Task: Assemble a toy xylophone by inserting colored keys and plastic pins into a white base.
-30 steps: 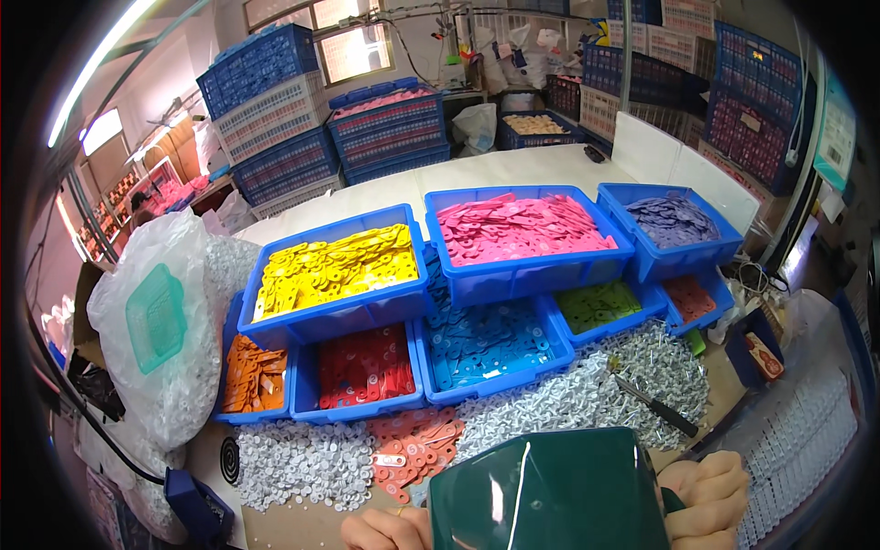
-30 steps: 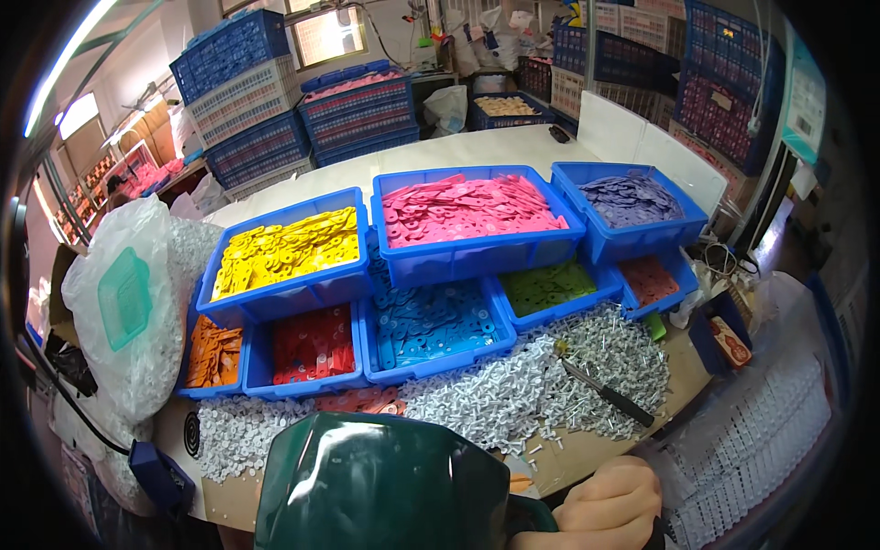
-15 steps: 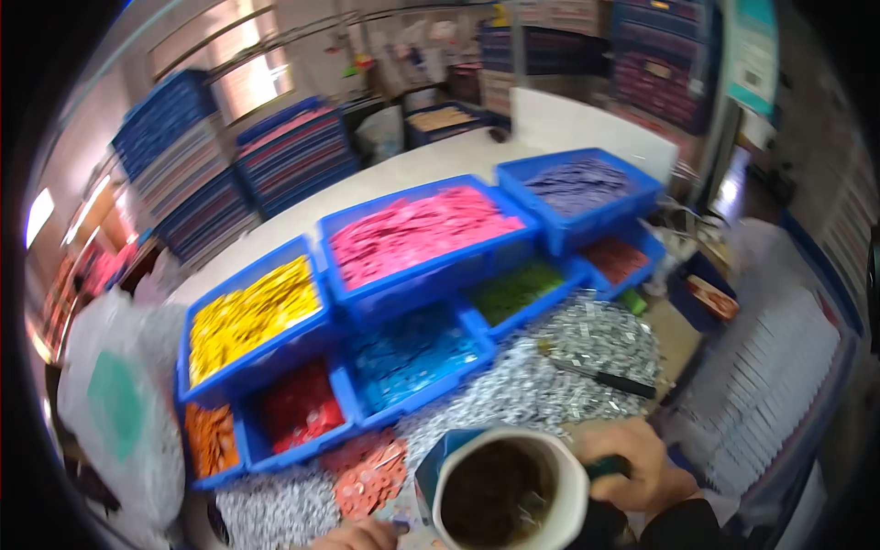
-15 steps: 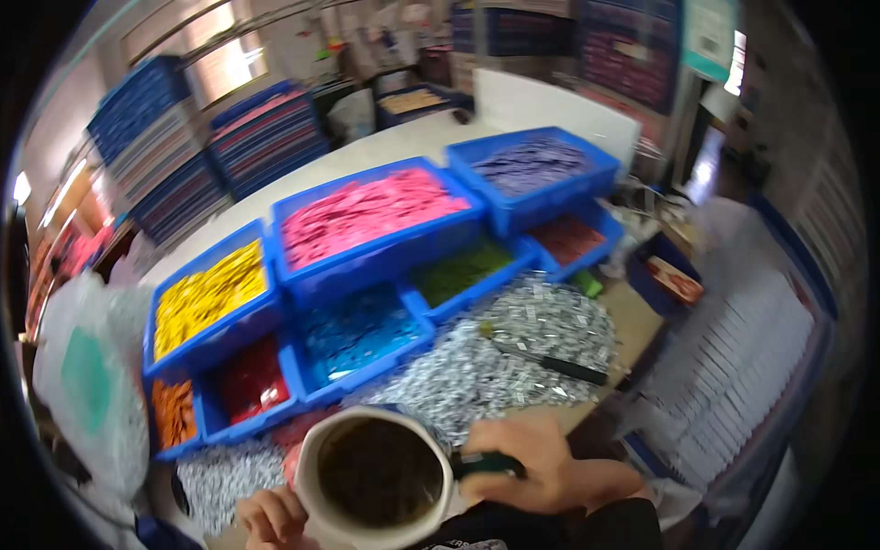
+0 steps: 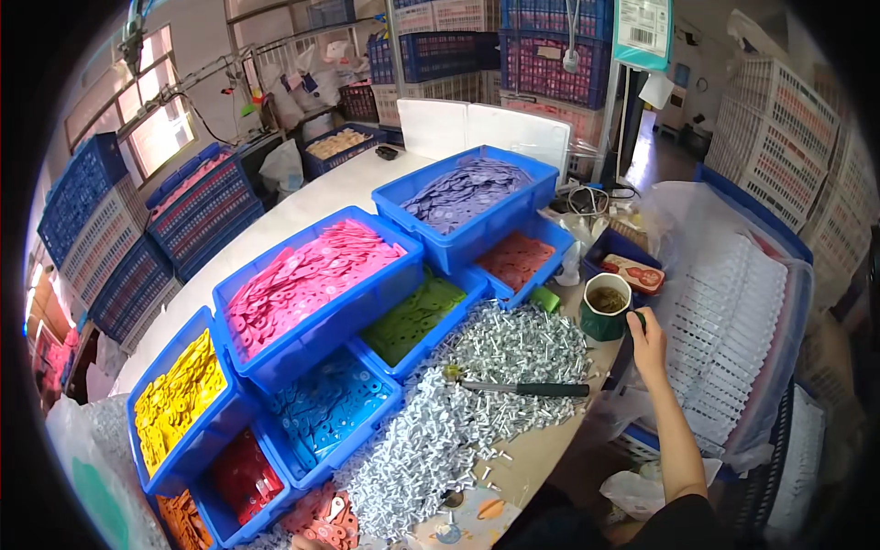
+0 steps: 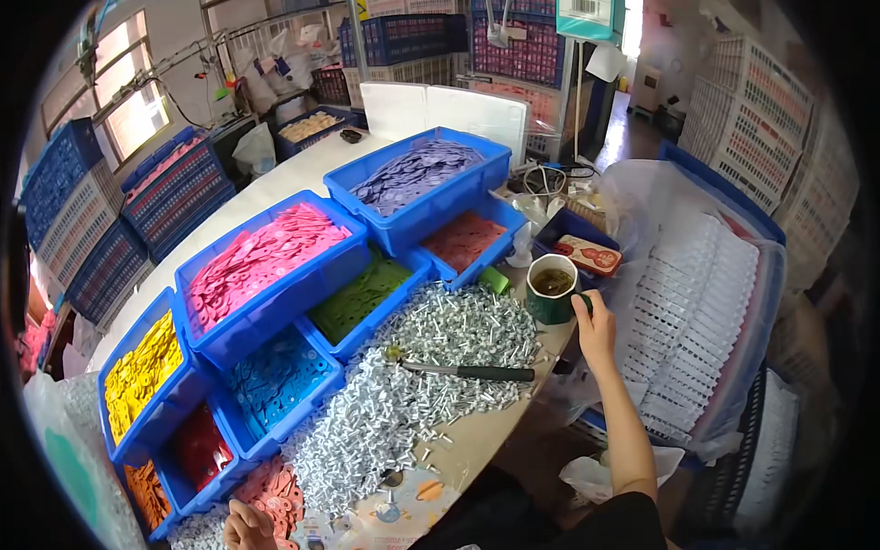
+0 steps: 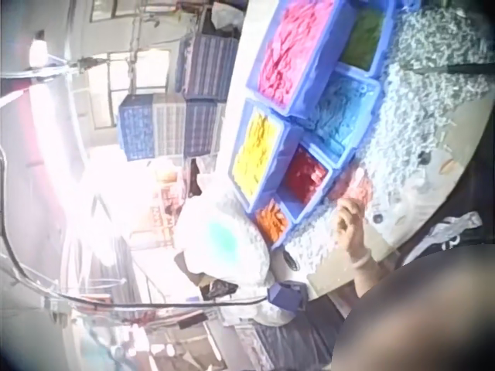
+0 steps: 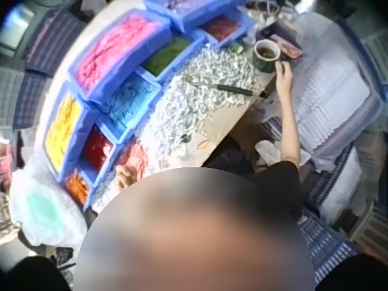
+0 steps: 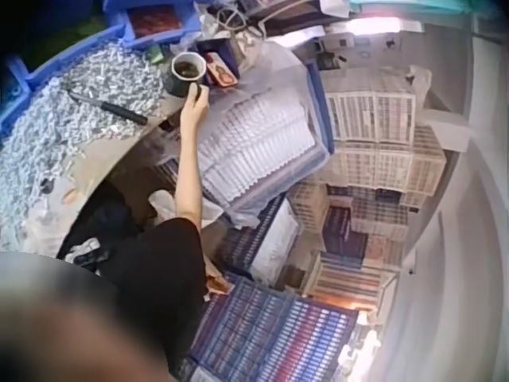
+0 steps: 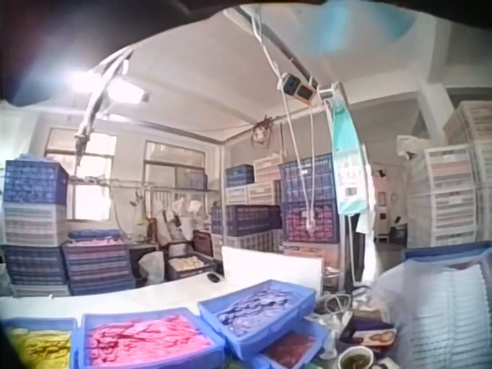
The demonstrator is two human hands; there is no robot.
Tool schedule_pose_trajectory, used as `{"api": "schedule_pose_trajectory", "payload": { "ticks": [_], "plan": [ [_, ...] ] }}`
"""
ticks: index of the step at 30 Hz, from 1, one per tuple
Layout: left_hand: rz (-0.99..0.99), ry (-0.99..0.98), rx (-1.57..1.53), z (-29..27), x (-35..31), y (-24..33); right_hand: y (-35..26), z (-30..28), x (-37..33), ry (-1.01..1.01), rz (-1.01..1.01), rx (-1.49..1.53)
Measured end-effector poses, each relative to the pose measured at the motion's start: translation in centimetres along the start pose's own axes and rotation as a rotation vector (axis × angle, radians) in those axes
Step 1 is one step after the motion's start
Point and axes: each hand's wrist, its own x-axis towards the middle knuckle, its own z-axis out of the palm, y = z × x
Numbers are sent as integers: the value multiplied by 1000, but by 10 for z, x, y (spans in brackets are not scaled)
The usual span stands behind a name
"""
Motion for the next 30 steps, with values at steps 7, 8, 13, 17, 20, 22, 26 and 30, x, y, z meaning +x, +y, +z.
{"api": "schedule_pose_trajectory", "payload": {
  "ticks": [7,8,13,17,20,22,26,30],
  "plan": [
    [-157,92,135,11,0,-4,77,49,10,-32,149,130],
    [-110,44,120,11,-1,-4,74,61,10,-53,161,168],
    [-233,94,168,1,-1,-17,91,68,19,-80,166,327],
    [-89,26,136,18,9,-41,80,40,11,-99,286,178],
    [-57,-1,277,30,-3,-24,84,17,-15,105,88,302],
    [-172,63,228,-8,-38,-29,155,-23,-55,253,178,-125],
    [-491,427,83,-4,-40,-28,261,-73,-197,-345,326,-877],
    [-510,-93,558,19,-21,-31,317,-99,-267,-812,437,-803]
  ]
}}
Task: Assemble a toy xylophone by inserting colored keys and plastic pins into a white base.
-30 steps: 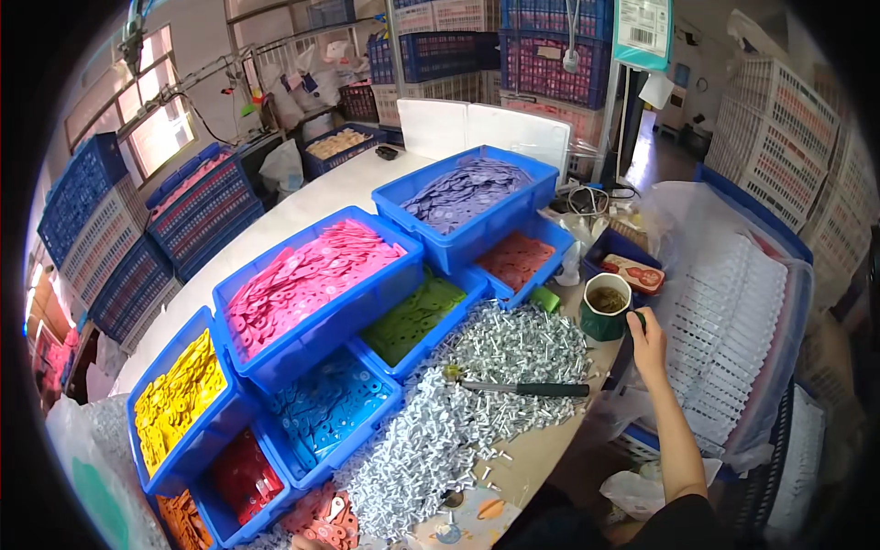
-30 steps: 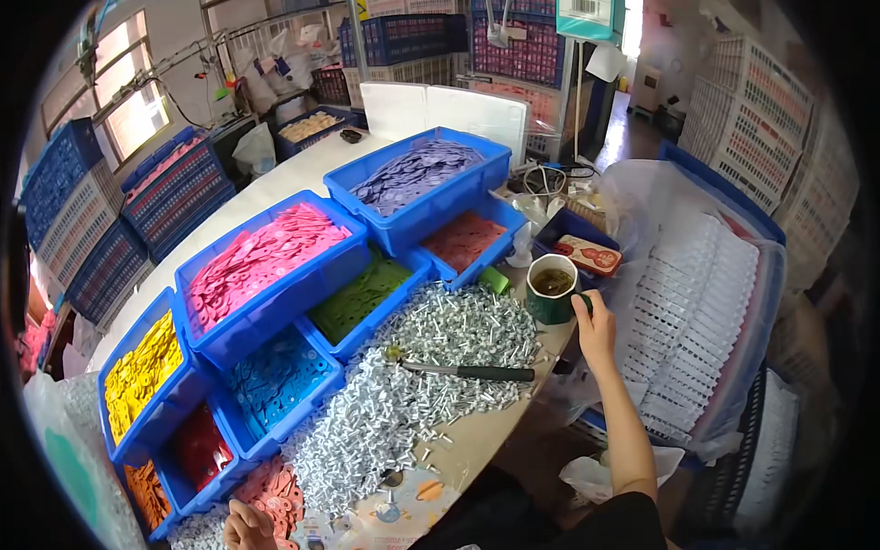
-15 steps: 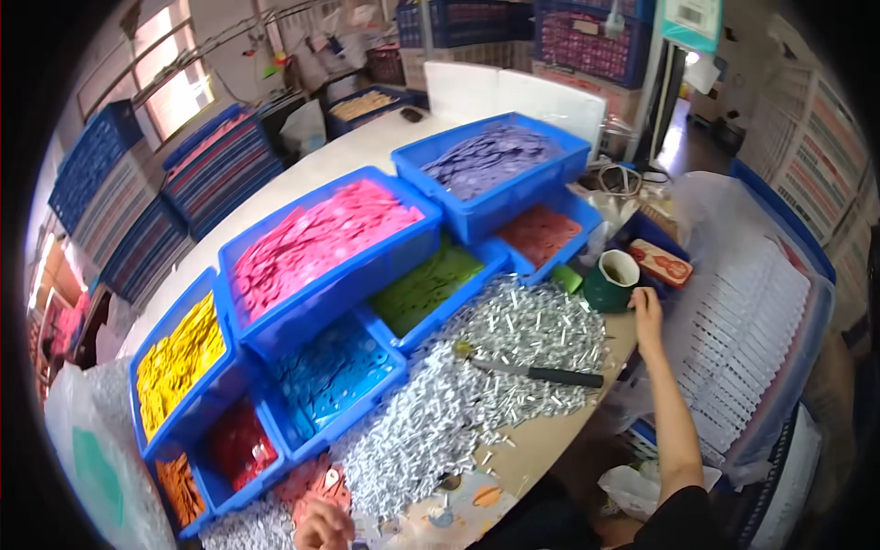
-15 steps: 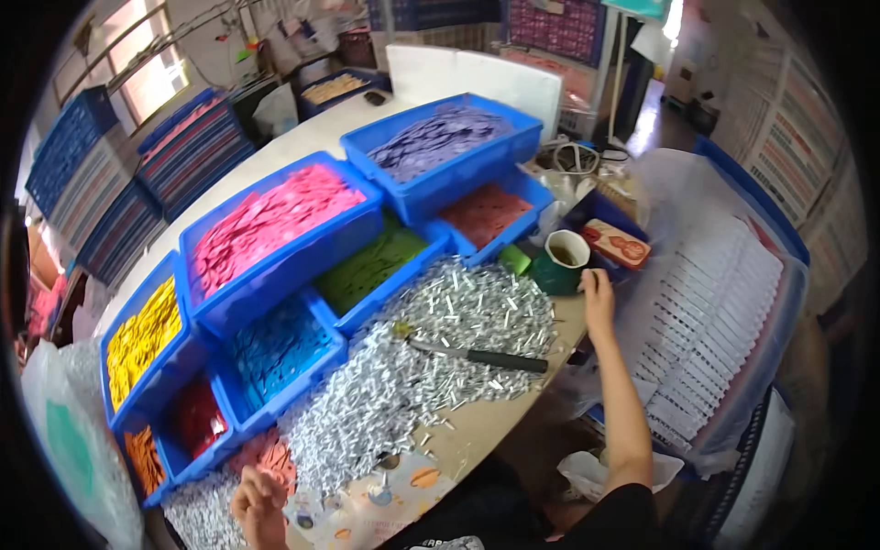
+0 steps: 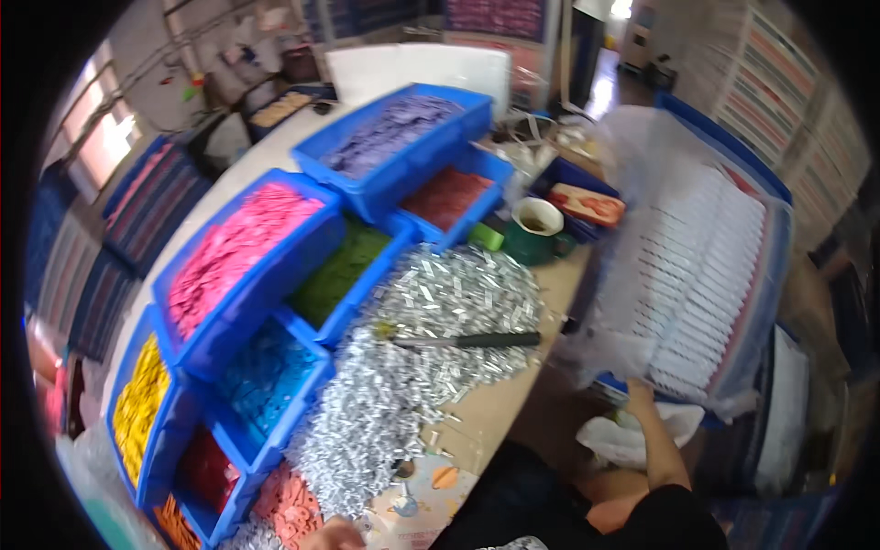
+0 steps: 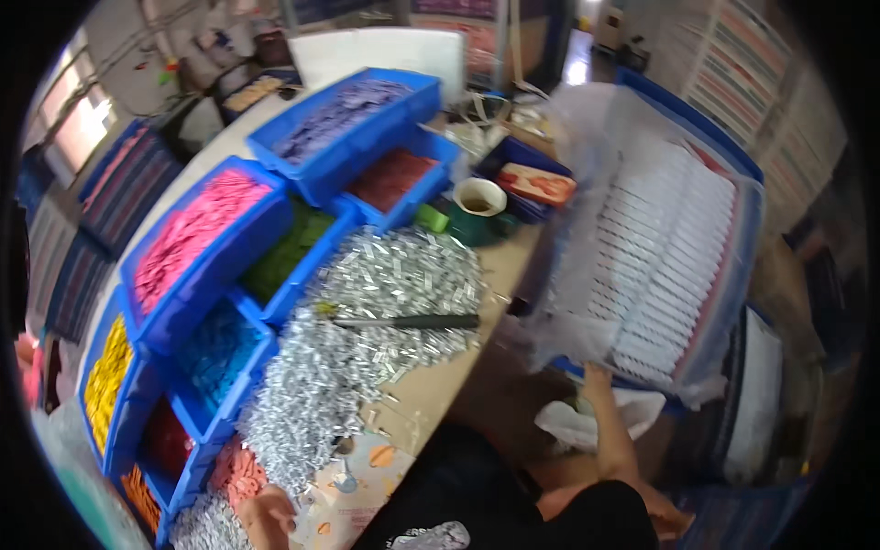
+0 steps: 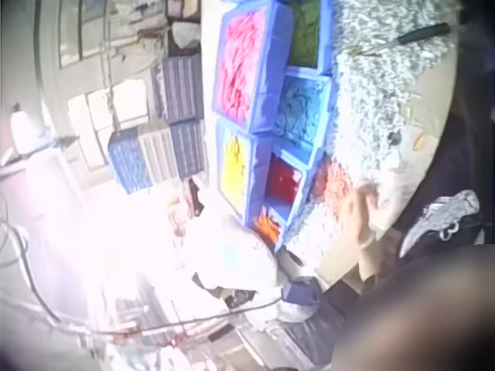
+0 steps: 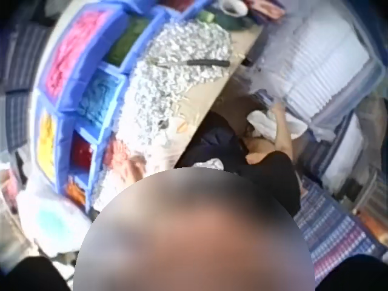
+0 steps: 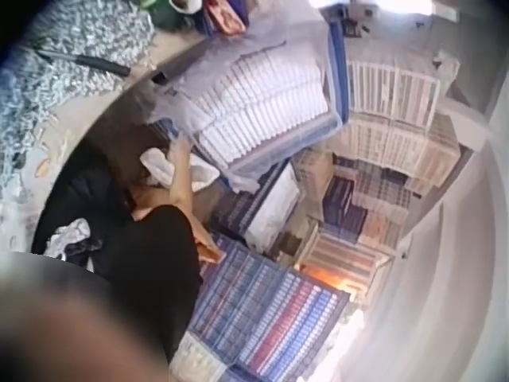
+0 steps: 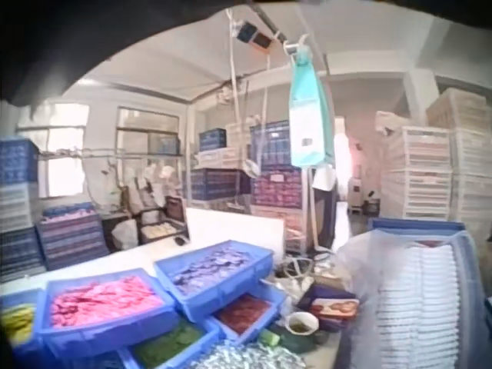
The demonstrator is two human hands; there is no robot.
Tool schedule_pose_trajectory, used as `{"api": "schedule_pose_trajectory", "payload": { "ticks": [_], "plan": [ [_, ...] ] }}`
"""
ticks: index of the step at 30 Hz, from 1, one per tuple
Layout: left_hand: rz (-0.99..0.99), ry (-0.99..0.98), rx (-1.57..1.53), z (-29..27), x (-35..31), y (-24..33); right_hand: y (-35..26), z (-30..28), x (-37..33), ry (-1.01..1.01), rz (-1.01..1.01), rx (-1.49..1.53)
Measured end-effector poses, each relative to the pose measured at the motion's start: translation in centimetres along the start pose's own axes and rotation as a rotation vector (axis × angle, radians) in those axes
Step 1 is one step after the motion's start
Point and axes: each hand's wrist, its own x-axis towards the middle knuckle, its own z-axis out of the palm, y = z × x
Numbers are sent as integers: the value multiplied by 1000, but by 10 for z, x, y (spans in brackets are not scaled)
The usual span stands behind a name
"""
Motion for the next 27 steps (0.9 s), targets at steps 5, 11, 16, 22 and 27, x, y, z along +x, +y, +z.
{"api": "schedule_pose_trajectory", "payload": {
  "ticks": [5,11,16,22,27],
  "plan": [
    [-88,-177,-183,46,19,16,-13,0,35,-122,86,-203],
    [-147,-143,-57,35,14,6,-55,-5,29,141,-6,-320],
    [-58,-196,-26,34,27,-1,-92,-42,1,223,65,-258],
    [-34,-279,-17,31,37,-3,-129,-73,-34,283,60,-287],
    [-46,-312,-26,49,40,-6,-118,-40,-55,379,58,-254]
  ]
}}
